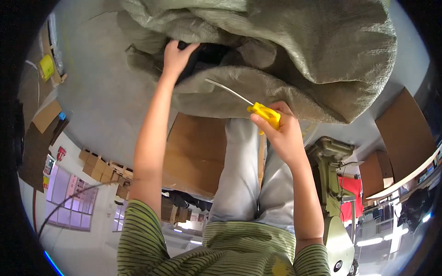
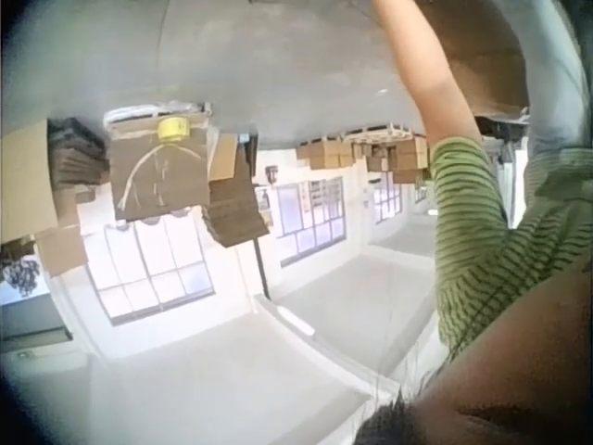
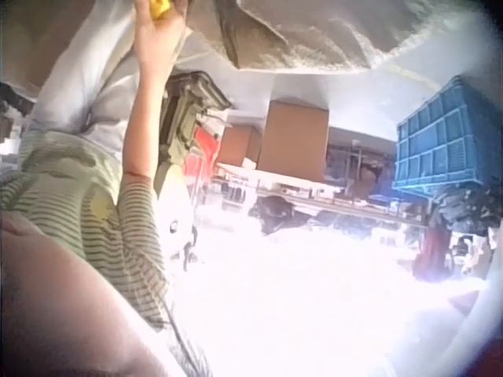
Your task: The recorder is taking black padded knee protectors out of a large woven sack, blowing off dust with an air nozzle, and placing them into a bin.
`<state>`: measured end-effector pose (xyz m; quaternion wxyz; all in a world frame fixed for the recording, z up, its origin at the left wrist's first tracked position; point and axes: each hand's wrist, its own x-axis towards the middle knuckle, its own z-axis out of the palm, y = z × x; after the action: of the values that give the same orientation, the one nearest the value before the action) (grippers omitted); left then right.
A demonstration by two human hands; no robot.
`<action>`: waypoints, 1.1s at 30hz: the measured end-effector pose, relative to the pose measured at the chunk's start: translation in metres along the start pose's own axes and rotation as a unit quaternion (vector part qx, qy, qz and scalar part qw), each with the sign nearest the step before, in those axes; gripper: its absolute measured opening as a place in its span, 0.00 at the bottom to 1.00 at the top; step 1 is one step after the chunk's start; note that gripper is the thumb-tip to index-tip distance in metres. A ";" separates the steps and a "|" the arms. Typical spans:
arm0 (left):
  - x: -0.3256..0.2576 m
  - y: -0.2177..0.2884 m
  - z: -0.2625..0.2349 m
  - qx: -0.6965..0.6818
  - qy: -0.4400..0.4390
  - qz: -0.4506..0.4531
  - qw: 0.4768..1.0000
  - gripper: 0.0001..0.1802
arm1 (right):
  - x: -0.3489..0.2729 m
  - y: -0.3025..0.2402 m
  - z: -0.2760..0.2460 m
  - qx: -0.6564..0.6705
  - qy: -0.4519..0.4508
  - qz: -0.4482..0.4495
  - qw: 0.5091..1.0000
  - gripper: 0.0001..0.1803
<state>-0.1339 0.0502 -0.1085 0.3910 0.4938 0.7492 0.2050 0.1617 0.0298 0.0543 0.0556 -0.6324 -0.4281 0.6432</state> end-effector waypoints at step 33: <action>-0.204 0.014 -0.077 -0.898 -0.223 -0.184 0.333 0.29 | -0.028 -0.018 0.005 0.062 -0.173 0.120 0.976 0.24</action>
<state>-0.1445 -0.1214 0.0259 0.7782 -0.2788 0.0689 0.5586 0.1540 0.0213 0.0863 -0.0580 -0.5534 -0.3114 0.7703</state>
